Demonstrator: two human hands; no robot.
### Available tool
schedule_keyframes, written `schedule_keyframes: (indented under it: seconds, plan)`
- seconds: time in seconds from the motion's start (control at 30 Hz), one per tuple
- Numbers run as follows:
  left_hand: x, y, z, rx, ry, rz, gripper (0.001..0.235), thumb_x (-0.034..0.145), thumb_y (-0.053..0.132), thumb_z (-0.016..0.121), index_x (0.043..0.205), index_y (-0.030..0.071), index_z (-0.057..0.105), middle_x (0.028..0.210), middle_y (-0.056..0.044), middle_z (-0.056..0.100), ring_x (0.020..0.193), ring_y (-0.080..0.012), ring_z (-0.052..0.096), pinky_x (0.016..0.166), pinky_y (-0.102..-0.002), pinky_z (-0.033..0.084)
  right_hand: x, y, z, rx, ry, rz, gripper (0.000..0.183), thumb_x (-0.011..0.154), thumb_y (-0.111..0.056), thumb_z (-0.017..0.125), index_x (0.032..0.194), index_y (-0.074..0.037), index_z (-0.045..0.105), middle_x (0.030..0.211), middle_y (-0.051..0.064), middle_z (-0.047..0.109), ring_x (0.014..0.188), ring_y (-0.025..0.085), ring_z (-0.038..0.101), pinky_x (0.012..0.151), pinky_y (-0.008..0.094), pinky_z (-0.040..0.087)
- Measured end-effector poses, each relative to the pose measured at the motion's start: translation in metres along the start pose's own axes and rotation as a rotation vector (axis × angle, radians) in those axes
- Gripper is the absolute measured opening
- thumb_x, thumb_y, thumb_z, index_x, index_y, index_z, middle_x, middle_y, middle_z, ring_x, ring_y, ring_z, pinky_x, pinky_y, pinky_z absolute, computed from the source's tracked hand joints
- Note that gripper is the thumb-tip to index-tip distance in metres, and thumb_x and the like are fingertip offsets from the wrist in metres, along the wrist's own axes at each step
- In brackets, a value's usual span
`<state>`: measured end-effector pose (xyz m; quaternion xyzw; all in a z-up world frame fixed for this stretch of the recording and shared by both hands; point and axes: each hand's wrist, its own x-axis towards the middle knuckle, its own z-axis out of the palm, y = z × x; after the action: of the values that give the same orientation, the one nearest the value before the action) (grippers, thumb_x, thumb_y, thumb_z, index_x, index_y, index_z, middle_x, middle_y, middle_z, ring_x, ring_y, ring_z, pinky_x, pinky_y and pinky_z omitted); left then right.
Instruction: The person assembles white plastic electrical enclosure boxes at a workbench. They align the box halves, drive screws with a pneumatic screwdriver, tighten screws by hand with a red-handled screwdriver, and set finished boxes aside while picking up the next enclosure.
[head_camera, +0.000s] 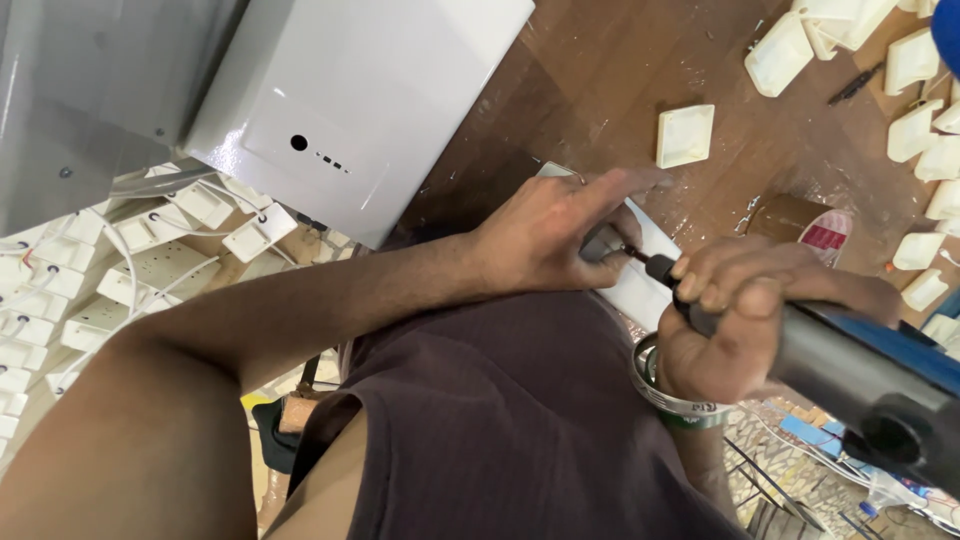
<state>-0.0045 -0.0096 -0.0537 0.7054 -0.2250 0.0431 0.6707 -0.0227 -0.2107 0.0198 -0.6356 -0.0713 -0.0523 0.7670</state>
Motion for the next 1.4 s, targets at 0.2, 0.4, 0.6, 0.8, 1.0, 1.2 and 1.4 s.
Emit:
schedule_keyframes:
  seconds: [0.2, 0.4, 0.6, 0.8, 1.0, 1.2, 1.4]
  plan:
    - [0.001, 0.007, -0.005, -0.011, 0.004, 0.004, 0.082, 0.089, 0.012, 0.080, 0.156, 0.014, 0.034, 0.105, -0.001, 0.078, 0.086, -0.0194, 0.078, 0.076, -0.031, 0.066, 0.022, -0.018, 0.018, -0.353, -0.139, -0.200, 0.063, 0.090, 0.006, 0.060, 0.145, -0.014, 0.036, 0.083, 0.002, 0.046, 0.066, 0.013, 0.049, 0.063, 0.027, 0.052]
    - [0.001, 0.012, -0.005, -0.004, 0.016, -0.033, 0.079, 0.087, 0.012, 0.081, 0.153, 0.015, 0.039, 0.102, -0.001, 0.078, 0.087, -0.0194, 0.079, 0.079, -0.032, 0.066, 0.022, -0.013, 0.028, -0.341, -0.151, -0.270, 0.050, 0.086, 0.003, 0.059, 0.131, -0.011, 0.041, 0.080, 0.003, 0.047, 0.064, 0.015, 0.051, 0.058, 0.029, 0.052]
    - [0.001, 0.013, -0.006, -0.008, 0.035, -0.037, 0.079, 0.085, 0.011, 0.082, 0.151, 0.014, 0.040, 0.103, -0.002, 0.078, 0.089, -0.0209, 0.079, 0.079, -0.033, 0.066, -0.001, 0.002, 0.006, 0.016, -0.046, -0.049, 0.018, 0.115, -0.014, 0.062, 0.116, -0.006, 0.046, 0.082, 0.006, 0.047, 0.066, 0.018, 0.049, 0.065, 0.030, 0.049]
    - [0.001, 0.009, -0.002, -0.004, 0.044, -0.007, 0.079, 0.085, 0.013, 0.082, 0.151, 0.014, 0.039, 0.103, -0.001, 0.077, 0.093, -0.0205, 0.079, 0.084, -0.033, 0.066, 0.018, -0.001, 0.019, -0.156, -0.049, -0.192, 0.055, 0.104, -0.040, 0.060, 0.145, -0.011, 0.037, 0.077, 0.008, 0.052, 0.056, 0.018, 0.053, 0.056, 0.033, 0.053]
    - [0.003, 0.011, -0.003, 0.007, 0.018, -0.071, 0.078, 0.084, 0.013, 0.082, 0.150, 0.015, 0.040, 0.103, -0.001, 0.079, 0.089, -0.0200, 0.080, 0.080, -0.034, 0.066, 0.019, 0.014, -0.012, -0.173, -0.139, -0.259, 0.057, 0.107, -0.055, 0.054, 0.141, -0.010, 0.044, 0.077, 0.012, 0.053, 0.058, 0.021, 0.056, 0.056, 0.038, 0.056]
    - [0.002, 0.010, -0.002, 0.013, 0.036, -0.024, 0.079, 0.086, 0.013, 0.082, 0.152, 0.015, 0.039, 0.103, -0.001, 0.078, 0.095, -0.0213, 0.079, 0.084, -0.034, 0.066, 0.023, 0.021, -0.024, 0.003, -0.188, -0.231, 0.063, 0.102, -0.058, 0.055, 0.144, -0.011, 0.043, 0.080, 0.009, 0.058, 0.062, 0.018, 0.059, 0.058, 0.034, 0.058]
    - [0.005, 0.012, -0.005, 0.012, 0.021, -0.031, 0.078, 0.084, 0.013, 0.082, 0.150, 0.015, 0.040, 0.104, -0.001, 0.078, 0.091, -0.0202, 0.079, 0.082, -0.033, 0.066, 0.021, 0.008, 0.004, -0.079, -0.073, -0.211, 0.054, 0.103, -0.012, 0.065, 0.151, -0.013, 0.041, 0.077, 0.008, 0.057, 0.057, 0.016, 0.058, 0.056, 0.033, 0.056]
